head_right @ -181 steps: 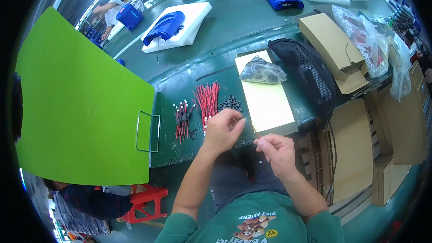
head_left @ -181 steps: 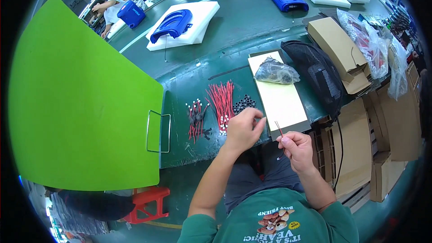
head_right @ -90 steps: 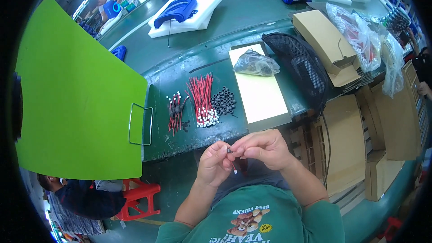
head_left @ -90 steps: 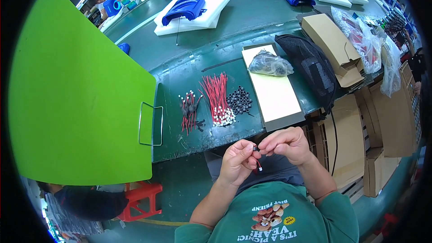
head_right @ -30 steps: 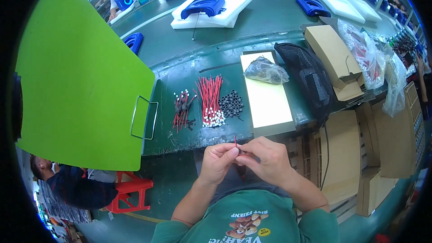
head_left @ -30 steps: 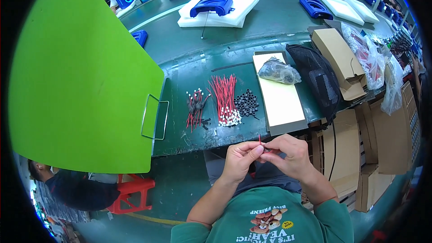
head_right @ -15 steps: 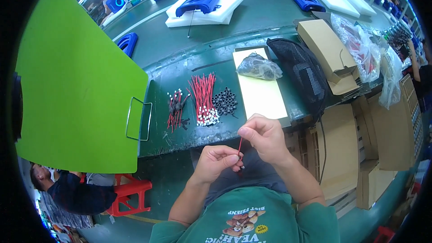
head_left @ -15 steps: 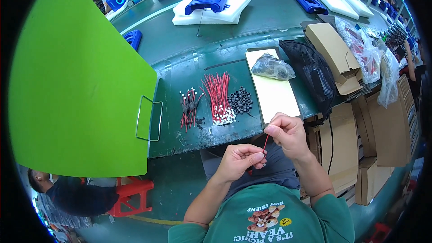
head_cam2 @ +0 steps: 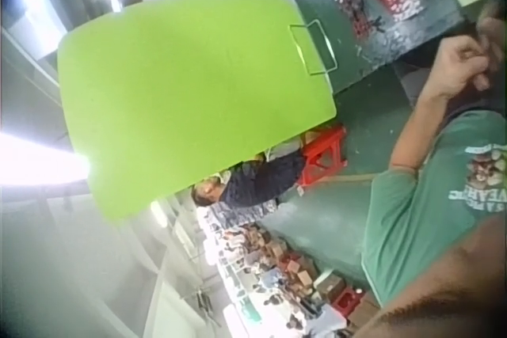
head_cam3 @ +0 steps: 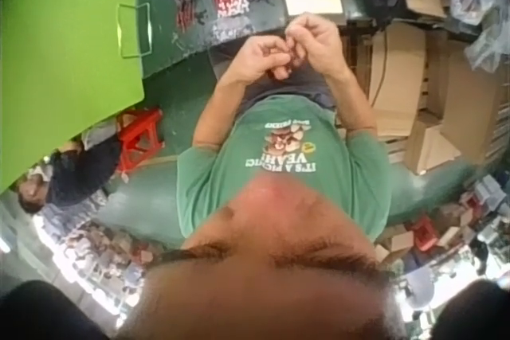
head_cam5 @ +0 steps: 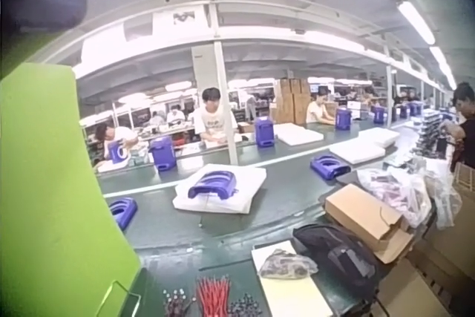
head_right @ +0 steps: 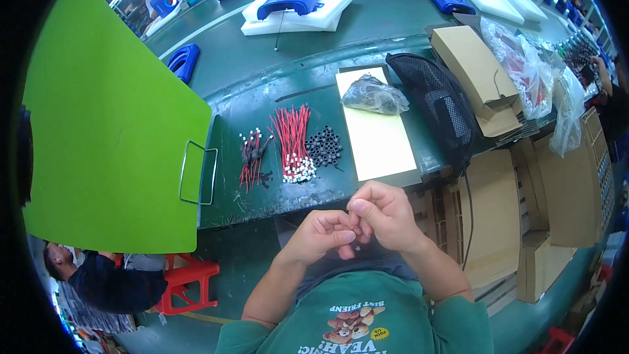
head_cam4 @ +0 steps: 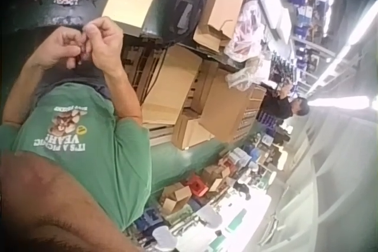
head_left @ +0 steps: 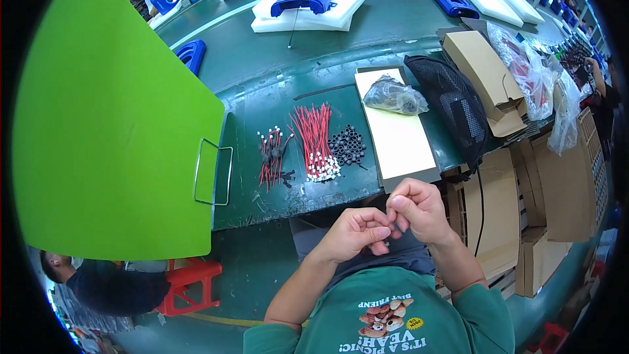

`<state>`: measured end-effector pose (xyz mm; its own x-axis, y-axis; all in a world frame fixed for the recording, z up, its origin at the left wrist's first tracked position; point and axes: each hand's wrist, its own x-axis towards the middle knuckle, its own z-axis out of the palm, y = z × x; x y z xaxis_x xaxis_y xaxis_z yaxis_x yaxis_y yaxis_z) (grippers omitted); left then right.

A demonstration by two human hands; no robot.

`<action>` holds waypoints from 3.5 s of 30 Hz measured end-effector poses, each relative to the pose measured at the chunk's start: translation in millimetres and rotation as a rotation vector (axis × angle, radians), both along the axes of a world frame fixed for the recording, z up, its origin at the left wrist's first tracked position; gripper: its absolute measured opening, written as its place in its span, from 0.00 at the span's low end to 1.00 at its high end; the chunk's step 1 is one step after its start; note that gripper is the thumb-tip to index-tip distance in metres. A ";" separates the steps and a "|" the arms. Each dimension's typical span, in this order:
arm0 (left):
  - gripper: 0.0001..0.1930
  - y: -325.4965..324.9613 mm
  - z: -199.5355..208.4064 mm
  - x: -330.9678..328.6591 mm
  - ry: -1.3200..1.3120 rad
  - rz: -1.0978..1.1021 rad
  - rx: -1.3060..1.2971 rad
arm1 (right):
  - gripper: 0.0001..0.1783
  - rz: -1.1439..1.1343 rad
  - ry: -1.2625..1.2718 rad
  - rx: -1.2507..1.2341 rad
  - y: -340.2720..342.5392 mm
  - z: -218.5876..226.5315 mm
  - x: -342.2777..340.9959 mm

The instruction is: The person assembles small electronic components by manually attaching plastic connectors to wires by hand at a factory workbench.

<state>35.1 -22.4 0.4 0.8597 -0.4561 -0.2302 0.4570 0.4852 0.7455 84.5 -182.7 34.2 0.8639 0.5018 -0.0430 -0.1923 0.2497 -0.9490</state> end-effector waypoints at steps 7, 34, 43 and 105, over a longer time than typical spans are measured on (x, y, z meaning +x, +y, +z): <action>0.07 5.5 -4.1 0.3 -0.094 -0.085 0.145 | 0.06 -0.034 0.096 0.060 -6.5 -8.0 -0.6; 0.02 -12.4 -33.8 73.8 -0.232 0.479 0.332 | 0.11 -0.227 -0.896 -1.027 -13.7 -35.2 23.8; 0.02 -21.8 -60.3 99.2 -0.329 0.454 0.388 | 0.05 -0.102 -1.155 -1.036 -12.0 -46.4 27.8; 0.03 -14.0 3.7 -1.8 -0.417 0.534 0.558 | 0.24 -0.219 -0.223 -0.323 -4.0 1.5 2.6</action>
